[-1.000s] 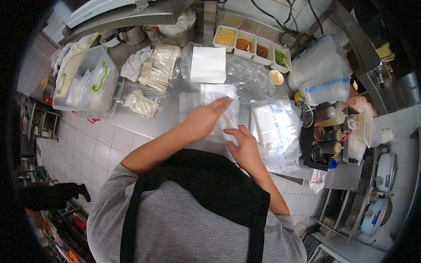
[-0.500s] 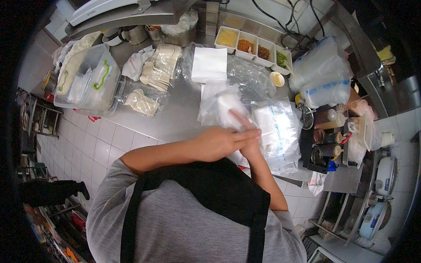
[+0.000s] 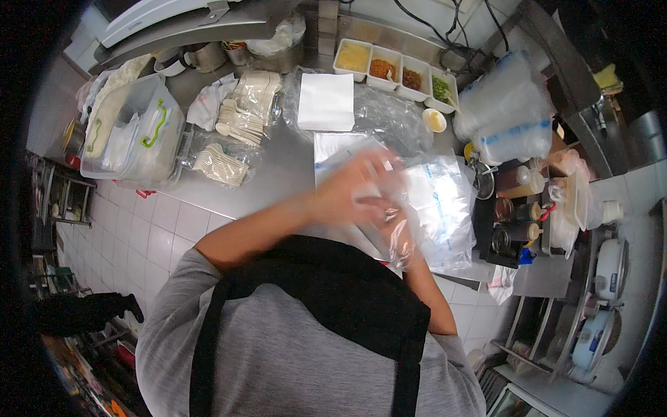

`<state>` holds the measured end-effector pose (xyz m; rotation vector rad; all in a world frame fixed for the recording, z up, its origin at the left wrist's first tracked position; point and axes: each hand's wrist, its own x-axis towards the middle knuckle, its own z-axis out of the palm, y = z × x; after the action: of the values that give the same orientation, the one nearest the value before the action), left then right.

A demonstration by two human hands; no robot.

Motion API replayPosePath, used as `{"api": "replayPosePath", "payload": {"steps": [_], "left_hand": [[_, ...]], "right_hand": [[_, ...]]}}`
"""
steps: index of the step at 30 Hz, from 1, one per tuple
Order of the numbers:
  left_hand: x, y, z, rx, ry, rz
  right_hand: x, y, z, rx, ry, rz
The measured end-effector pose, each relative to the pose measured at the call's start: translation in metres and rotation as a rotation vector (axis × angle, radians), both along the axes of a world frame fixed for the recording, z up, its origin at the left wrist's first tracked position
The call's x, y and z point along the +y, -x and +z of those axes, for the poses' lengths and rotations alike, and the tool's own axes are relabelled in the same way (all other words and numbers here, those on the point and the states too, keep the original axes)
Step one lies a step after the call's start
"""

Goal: Packing plastic spoons and napkins into plastic bags.

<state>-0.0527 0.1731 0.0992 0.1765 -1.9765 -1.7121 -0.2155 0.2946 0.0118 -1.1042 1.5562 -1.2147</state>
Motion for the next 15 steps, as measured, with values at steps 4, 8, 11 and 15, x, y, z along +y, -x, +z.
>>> {"api": "replayPosePath", "payload": {"steps": [4,8,11,15], "left_hand": [[-0.089,-0.034,-0.094,-0.277,0.286,0.323],[-0.073,-0.041,-0.127,-0.494,0.182,0.13],[-0.062,-0.036,-0.147,-0.54,0.945,0.251],[-0.093,-0.047,-0.143,-0.373,0.423,0.267]], "right_hand": [[-0.002,-0.016,0.047,0.241,-0.073,0.102],[0.001,-0.016,0.072,0.089,0.021,0.066],[0.002,-0.016,0.091,0.026,0.1,0.026],[-0.006,-0.017,0.095,0.071,0.106,0.143]]}}
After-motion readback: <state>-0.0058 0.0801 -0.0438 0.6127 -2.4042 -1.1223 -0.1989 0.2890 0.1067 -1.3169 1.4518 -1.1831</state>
